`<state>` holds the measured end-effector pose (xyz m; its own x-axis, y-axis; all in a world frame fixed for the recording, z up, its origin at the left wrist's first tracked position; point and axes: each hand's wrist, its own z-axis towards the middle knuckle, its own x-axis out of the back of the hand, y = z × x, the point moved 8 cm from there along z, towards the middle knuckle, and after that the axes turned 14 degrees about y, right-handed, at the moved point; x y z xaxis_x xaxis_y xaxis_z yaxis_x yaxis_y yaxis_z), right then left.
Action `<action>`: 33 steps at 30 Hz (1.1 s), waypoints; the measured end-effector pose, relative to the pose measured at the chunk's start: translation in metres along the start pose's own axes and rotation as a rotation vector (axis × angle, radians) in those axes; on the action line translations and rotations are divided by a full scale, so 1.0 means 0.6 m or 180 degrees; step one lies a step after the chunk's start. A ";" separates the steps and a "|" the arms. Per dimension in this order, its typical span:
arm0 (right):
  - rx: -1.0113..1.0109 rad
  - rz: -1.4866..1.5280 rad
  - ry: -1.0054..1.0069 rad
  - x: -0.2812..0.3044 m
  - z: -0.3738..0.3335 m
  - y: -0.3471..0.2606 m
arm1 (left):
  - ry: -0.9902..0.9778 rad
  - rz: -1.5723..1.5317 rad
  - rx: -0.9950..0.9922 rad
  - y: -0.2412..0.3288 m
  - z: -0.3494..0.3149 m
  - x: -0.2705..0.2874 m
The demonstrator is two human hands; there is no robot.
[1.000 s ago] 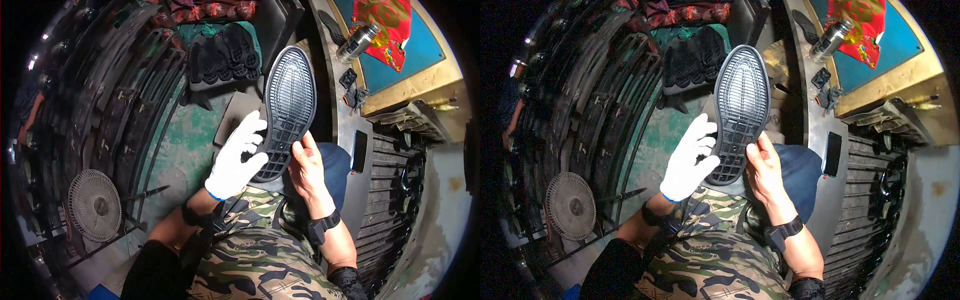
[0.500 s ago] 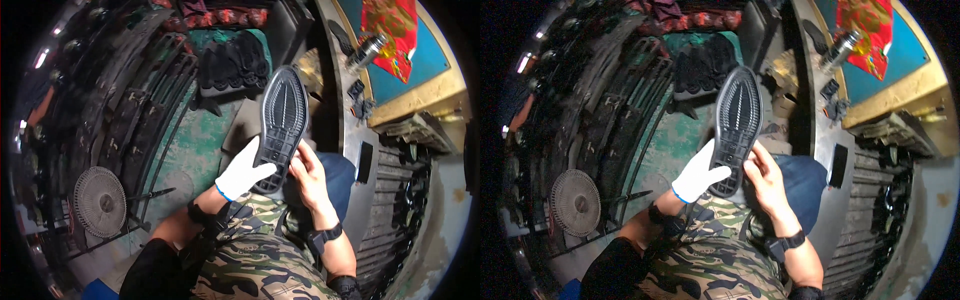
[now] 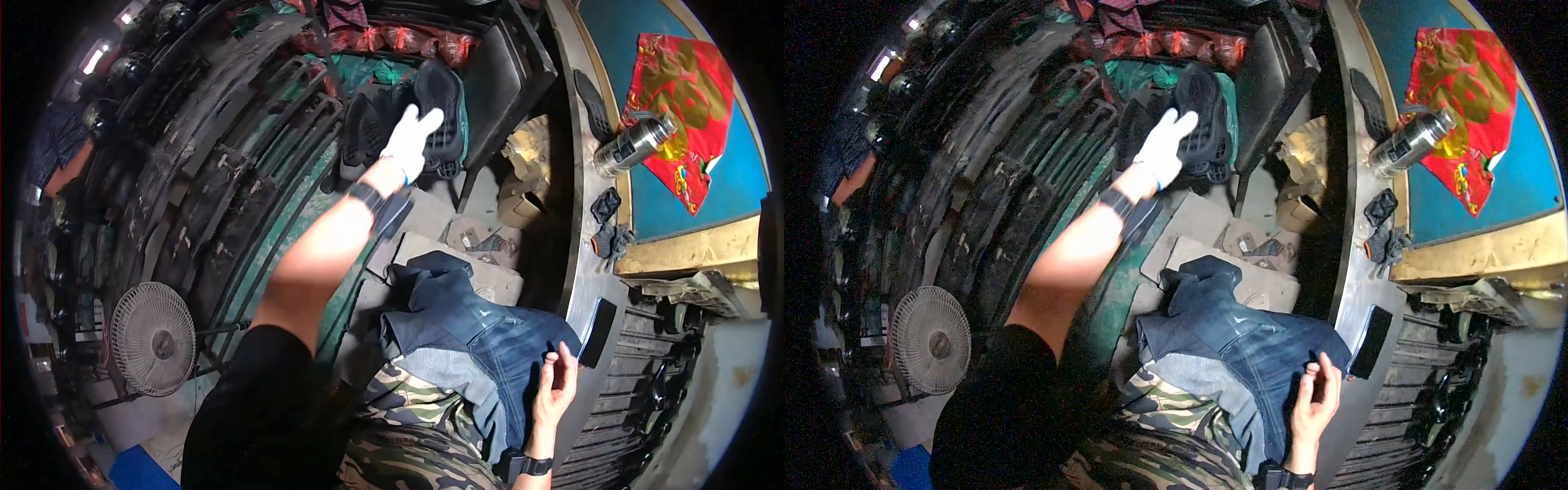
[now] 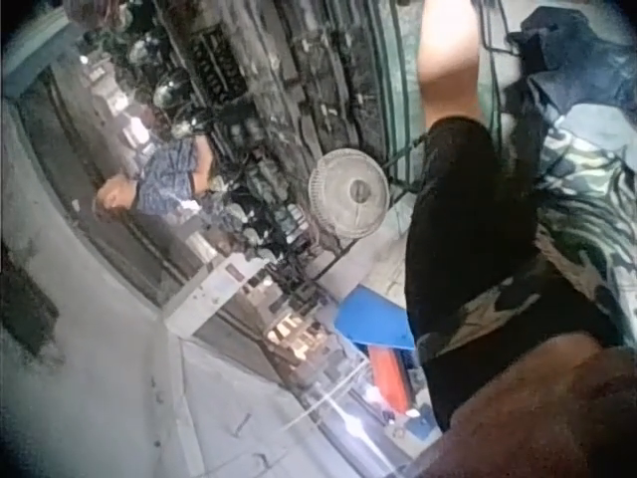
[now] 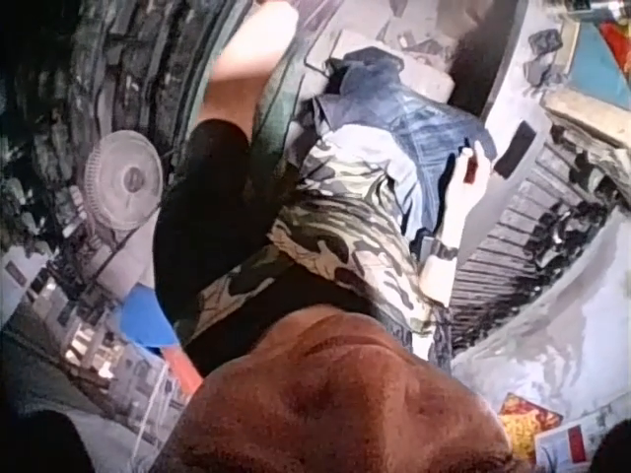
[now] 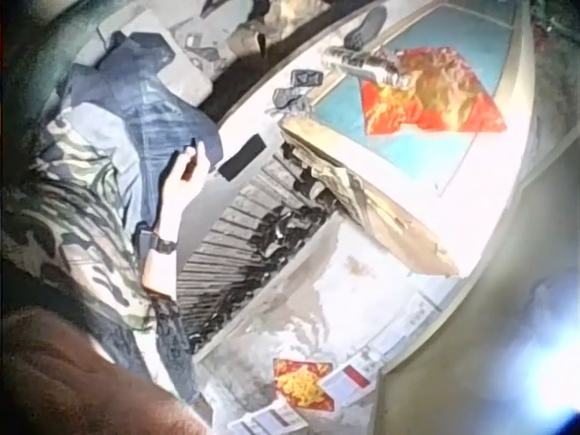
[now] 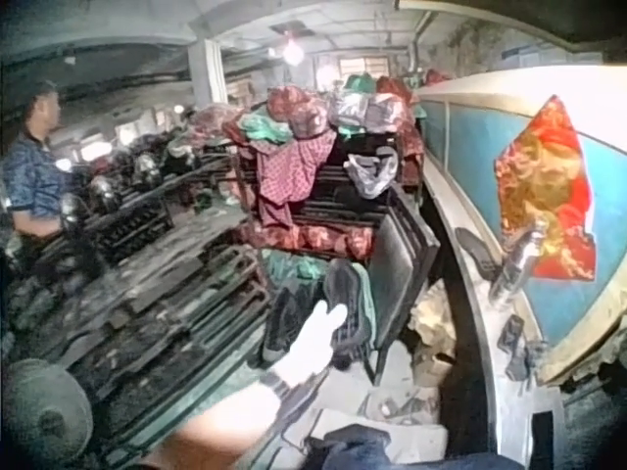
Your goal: Assembling and inspecting shoes in a manufacturing facility by placing soles onto shoe uppers and checking for quality.
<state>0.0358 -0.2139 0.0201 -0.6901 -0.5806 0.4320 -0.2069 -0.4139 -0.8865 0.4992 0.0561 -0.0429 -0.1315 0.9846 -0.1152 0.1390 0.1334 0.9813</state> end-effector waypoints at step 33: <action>-0.0830 0.1681 0.0429 0.211 0.148 0.192 | -0.3966 0.1786 -0.3314 0.004 -0.840 -0.292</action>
<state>-0.0137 -0.3975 -0.0123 -0.8241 -0.5597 -0.0873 0.0362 0.1017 -0.9942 0.0277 -0.1733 0.0572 0.5604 0.4361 0.7041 -0.8152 0.1406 0.5618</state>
